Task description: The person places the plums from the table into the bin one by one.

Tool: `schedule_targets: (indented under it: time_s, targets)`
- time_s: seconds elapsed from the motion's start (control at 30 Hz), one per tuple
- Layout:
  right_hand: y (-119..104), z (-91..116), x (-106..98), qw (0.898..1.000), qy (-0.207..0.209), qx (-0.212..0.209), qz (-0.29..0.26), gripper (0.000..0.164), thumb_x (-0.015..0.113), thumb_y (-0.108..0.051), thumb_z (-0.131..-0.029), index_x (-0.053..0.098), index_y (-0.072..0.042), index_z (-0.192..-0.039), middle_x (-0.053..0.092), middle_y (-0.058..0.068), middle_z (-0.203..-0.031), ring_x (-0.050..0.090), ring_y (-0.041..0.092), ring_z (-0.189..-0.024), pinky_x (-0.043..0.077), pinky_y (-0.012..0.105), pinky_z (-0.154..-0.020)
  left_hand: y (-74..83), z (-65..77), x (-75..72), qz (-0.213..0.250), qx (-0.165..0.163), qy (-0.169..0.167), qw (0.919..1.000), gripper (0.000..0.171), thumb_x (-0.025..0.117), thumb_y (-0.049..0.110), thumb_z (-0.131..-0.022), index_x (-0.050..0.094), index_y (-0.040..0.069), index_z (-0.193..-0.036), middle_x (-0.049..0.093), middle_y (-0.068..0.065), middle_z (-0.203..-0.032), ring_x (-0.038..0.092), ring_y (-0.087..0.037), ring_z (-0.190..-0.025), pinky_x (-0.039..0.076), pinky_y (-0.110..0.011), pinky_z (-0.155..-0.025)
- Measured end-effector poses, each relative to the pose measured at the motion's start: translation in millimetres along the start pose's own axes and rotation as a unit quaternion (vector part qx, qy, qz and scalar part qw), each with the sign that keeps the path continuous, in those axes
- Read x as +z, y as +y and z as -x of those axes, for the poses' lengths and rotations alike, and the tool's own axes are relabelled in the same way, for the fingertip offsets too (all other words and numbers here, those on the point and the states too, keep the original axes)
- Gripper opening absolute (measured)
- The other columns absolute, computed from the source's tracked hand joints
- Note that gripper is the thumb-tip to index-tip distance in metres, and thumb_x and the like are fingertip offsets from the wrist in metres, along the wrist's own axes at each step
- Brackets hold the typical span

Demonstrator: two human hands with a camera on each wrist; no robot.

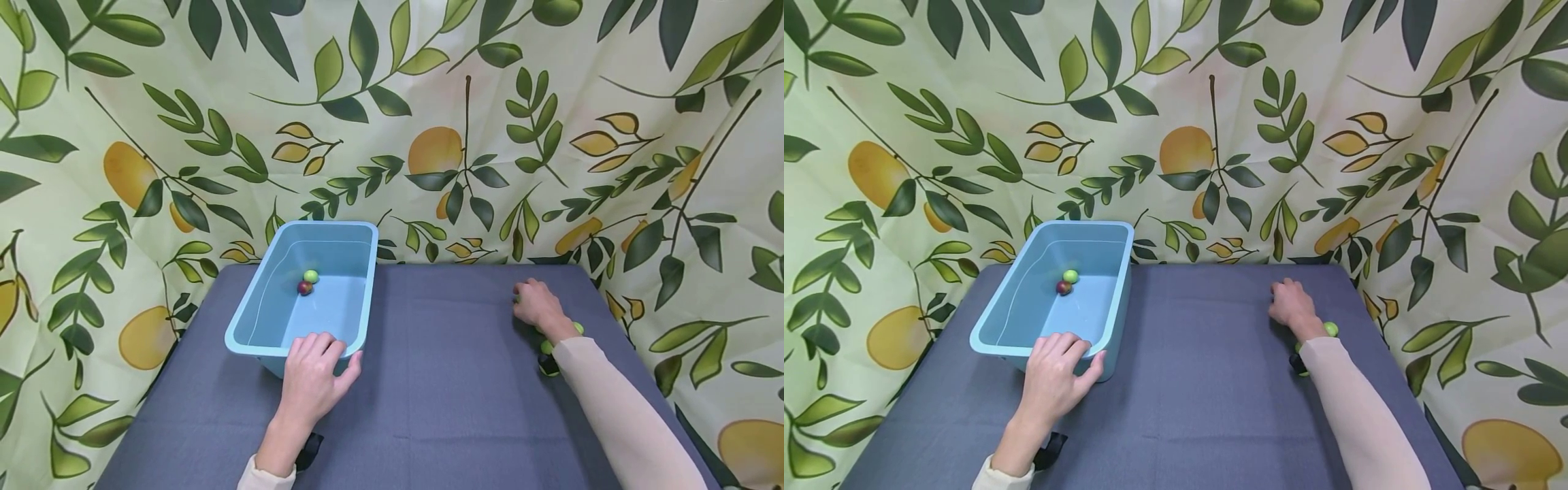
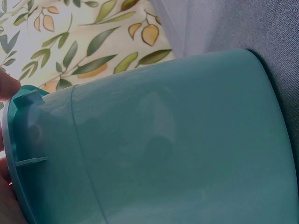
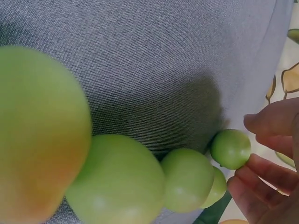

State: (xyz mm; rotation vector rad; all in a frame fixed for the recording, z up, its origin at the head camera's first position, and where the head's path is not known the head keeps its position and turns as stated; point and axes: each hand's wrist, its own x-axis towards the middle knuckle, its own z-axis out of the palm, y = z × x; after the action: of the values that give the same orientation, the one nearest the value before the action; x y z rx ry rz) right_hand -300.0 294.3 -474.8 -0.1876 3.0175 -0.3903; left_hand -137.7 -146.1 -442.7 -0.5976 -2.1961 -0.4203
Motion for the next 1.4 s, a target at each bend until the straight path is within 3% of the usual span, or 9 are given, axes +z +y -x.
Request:
schedule_targets:
  time_s: [0.27,0.63,0.8,1.17,1.4]
  targets:
    - [2.1,1.8,2.4,1.000,-0.004,-0.015,-0.013,0.034,0.058,-0.005,-0.088,0.065,0.008,-0.118,0.051,0.032,-0.120,0.045,0.055,-0.117,0.045,0.066,-0.084,-0.4,0.9,0.8,0.002,0.010,0.016,0.9998,0.023,0.064,0.030,-0.086,0.070,0.010,-0.077,0.059,-0.002,-0.074,0.053,-0.022,-0.063,0.040,-0.039,-0.059]
    - [-0.4,-0.9,9.2,0.998,-0.022,-0.040,-0.032,0.027,0.061,-0.002,-0.080,0.069,0.005,-0.106,0.055,0.029,-0.112,0.054,0.048,-0.107,0.048,0.060,-0.081,-0.7,1.8,2.1,-0.001,0.003,0.008,1.0000,0.029,0.059,0.033,-0.090,0.069,0.009,-0.076,0.058,-0.002,-0.073,0.053,-0.023,-0.064,0.040,-0.040,-0.060]
    - [-5.3,-1.0,9.5,0.998,-0.023,-0.040,-0.035,0.026,0.062,-0.003,-0.082,0.069,0.003,-0.106,0.057,0.026,-0.111,0.056,0.043,-0.103,0.048,0.058,-0.082,-0.2,0.9,1.5,-0.003,0.004,0.008,1.0000,0.028,0.060,0.033,-0.089,0.069,0.009,-0.076,0.058,-0.002,-0.073,0.053,-0.023,-0.064,0.040,-0.039,-0.060]
    - [-16.2,-1.4,9.0,0.997,0.017,-0.067,-0.025,0.025,0.065,-0.004,-0.082,0.071,0.003,-0.105,0.059,0.020,-0.101,0.058,0.044,-0.100,0.050,0.056,-0.084,0.0,1.1,1.2,-0.003,0.000,0.001,1.0000,0.030,0.058,0.034,-0.091,0.069,0.010,-0.076,0.058,-0.002,-0.073,0.053,-0.023,-0.064,0.041,-0.040,-0.060]
    - [-28.2,4.0,4.1,0.996,0.037,-0.077,-0.032,0.027,0.066,-0.007,-0.086,0.072,0.003,-0.111,0.060,0.018,-0.105,0.058,0.043,-0.104,0.050,0.057,-0.083,0.3,0.5,0.8,-0.004,0.002,0.006,1.0000,0.029,0.060,0.033,-0.089,0.070,0.009,-0.076,0.059,-0.003,-0.073,0.053,-0.023,-0.063,0.041,-0.040,-0.060]
